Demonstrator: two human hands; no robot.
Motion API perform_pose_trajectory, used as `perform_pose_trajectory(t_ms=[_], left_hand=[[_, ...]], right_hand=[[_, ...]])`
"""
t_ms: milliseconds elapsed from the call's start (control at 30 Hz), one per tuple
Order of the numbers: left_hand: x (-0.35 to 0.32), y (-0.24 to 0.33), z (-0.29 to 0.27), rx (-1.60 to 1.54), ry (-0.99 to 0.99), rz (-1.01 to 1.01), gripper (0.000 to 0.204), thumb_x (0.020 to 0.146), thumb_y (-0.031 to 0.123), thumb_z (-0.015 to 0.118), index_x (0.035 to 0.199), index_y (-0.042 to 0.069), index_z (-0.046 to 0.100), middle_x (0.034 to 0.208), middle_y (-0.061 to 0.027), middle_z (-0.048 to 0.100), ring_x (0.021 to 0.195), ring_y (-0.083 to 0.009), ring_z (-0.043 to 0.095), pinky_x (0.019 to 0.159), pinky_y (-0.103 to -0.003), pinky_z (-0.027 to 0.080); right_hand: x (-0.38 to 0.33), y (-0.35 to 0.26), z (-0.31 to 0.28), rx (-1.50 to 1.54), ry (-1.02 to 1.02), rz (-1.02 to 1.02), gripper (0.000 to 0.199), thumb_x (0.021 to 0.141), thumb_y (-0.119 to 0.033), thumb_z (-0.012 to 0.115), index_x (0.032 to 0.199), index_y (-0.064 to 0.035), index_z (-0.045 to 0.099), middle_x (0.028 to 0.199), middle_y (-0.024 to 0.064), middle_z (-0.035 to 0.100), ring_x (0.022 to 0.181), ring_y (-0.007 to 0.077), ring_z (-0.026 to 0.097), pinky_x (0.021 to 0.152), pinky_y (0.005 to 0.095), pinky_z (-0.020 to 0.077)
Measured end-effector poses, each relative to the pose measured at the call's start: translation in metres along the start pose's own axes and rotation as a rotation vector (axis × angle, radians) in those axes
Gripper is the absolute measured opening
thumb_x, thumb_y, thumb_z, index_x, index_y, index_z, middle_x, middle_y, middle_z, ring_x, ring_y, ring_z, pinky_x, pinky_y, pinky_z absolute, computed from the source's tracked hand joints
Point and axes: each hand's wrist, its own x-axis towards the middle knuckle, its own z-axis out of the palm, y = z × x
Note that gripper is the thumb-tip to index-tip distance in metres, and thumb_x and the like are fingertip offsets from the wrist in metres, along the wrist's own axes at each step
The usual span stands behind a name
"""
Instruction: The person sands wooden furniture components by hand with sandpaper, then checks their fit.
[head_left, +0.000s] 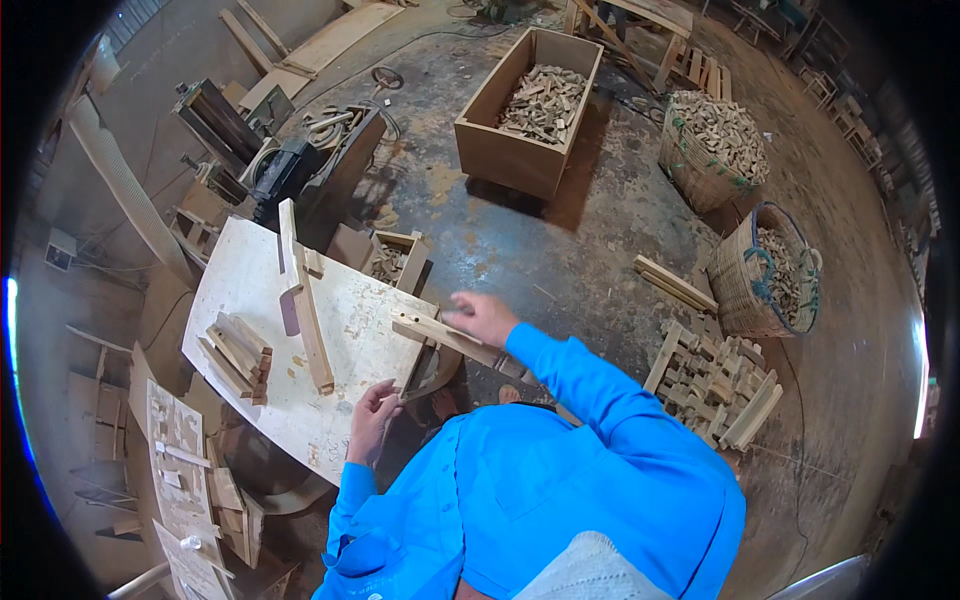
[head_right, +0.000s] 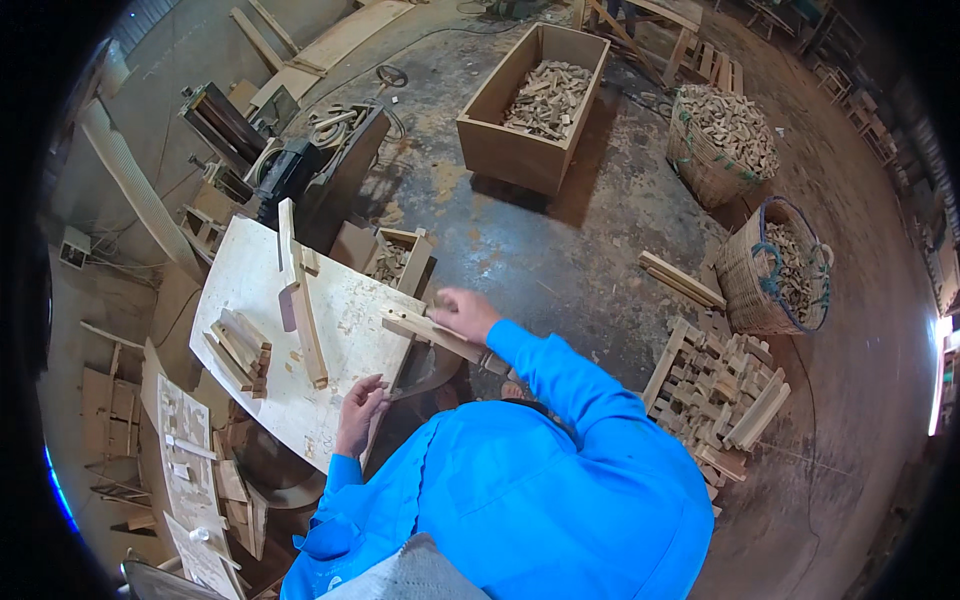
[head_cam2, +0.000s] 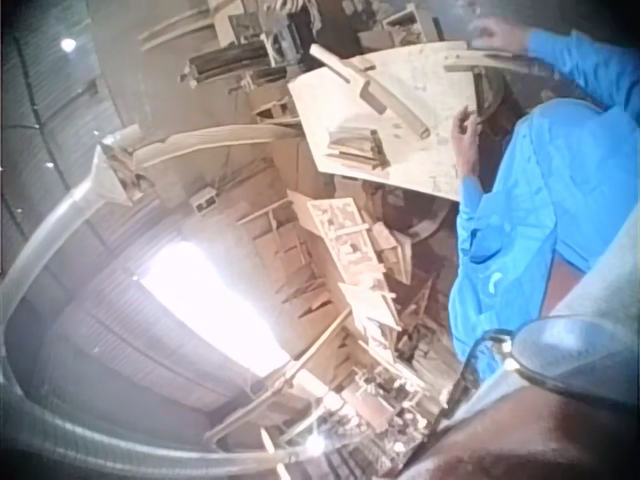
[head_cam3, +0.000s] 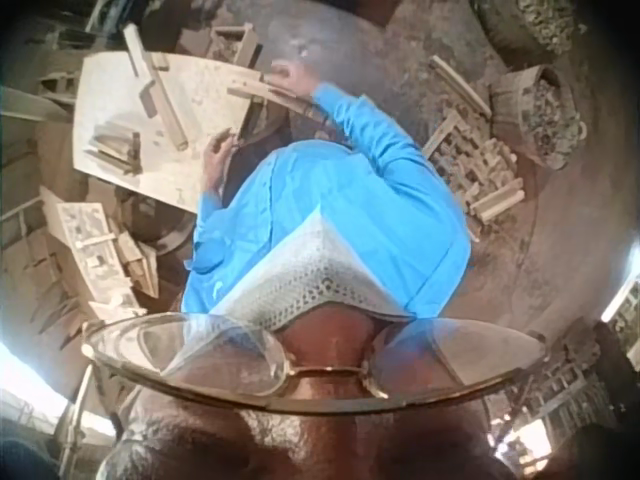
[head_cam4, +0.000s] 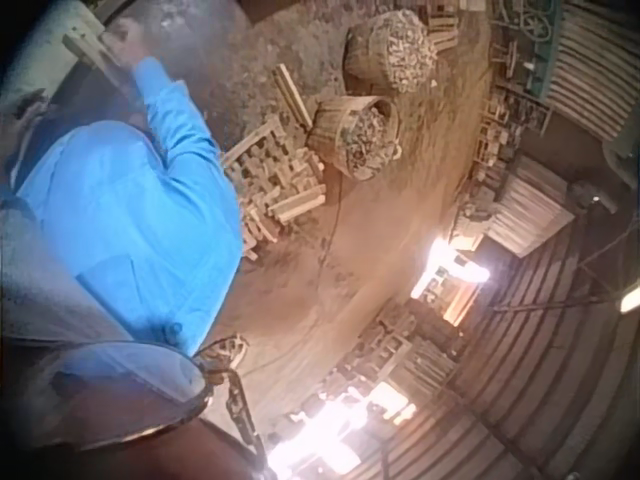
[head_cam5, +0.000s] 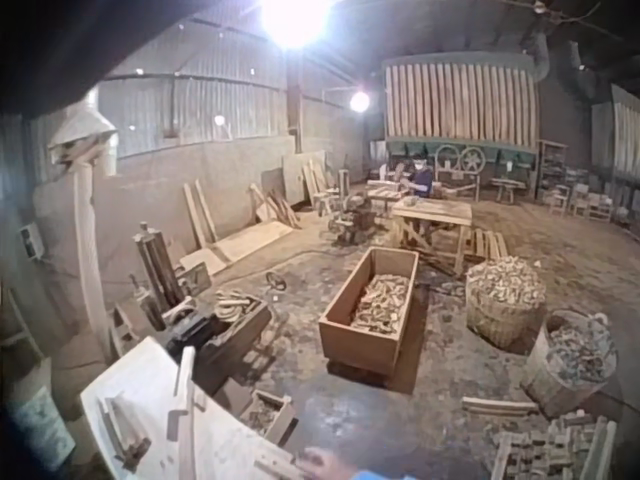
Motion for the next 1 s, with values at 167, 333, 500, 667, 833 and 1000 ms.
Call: perform_pose_trajectory(t_ms=[167,333,500,667,833,1000], left_hand=[[-0.006,0.007,-0.026,0.030,0.130,0.066,0.037,0.105,0.015,0.067,0.139,0.002,0.062,0.126,-0.0094,0.069,0.107,-0.0163,0.069,0.093,-0.029,0.057],[-0.014,-0.004,-0.050,0.152,0.365,0.224,0.035,0.104,0.019,0.067,0.132,-0.001,0.069,0.114,-0.0101,0.074,0.102,-0.0172,0.070,0.091,-0.031,0.056],[0.004,0.034,-0.057,0.214,0.641,0.389,0.029,0.098,0.016,0.074,0.121,-0.001,0.070,0.105,-0.0147,0.071,0.095,-0.0242,0.073,0.083,-0.036,0.058],[-0.003,0.033,-0.111,0.688,1.141,0.619,0.025,0.095,0.016,0.074,0.115,0.002,0.071,0.110,-0.0174,0.069,0.105,-0.0333,0.068,0.091,-0.042,0.055],[0.005,0.027,-0.193,0.709,1.457,0.417,0.031,0.093,0.024,0.076,0.115,0.003,0.072,0.111,-0.0187,0.069,0.113,-0.0355,0.065,0.099,-0.048,0.052],[0.032,0.010,-0.264,0.631,1.375,0.098,0.060,0.089,0.048,0.078,0.125,0.002,0.071,0.117,-0.0177,0.071,0.111,-0.0343,0.068,0.095,-0.044,0.054]], right_hand=[[-0.043,-0.019,0.038,-0.221,-0.044,-0.143,0.071,0.093,-0.053,0.070,0.144,-0.0054,0.054,0.122,0.0254,0.069,0.113,0.0479,0.065,0.096,0.0550,0.0519],[-0.044,-0.040,0.027,-0.298,-0.254,0.011,0.060,0.095,-0.052,0.068,0.137,-0.0100,0.058,0.121,0.0272,0.069,0.112,0.0489,0.065,0.092,0.0574,0.0524],[-0.056,-0.024,0.010,-0.359,-0.049,-0.023,0.055,0.098,-0.044,0.068,0.142,-0.0124,0.057,0.116,0.0252,0.073,0.108,0.0486,0.068,0.088,0.0563,0.0538],[-0.056,-0.021,0.011,-0.466,-0.073,-0.036,0.054,0.100,-0.044,0.066,0.142,-0.0109,0.057,0.119,0.0260,0.073,0.110,0.0492,0.068,0.090,0.0562,0.0540],[-0.056,-0.025,0.016,-0.501,-0.075,-0.026,0.054,0.101,-0.042,0.065,0.144,-0.0097,0.056,0.122,0.0270,0.072,0.111,0.0485,0.068,0.091,0.0557,0.0544],[-0.056,-0.022,0.016,-0.575,-0.049,0.008,0.054,0.101,-0.042,0.066,0.143,-0.0090,0.057,0.122,0.0268,0.072,0.111,0.0480,0.069,0.091,0.0549,0.0548]])
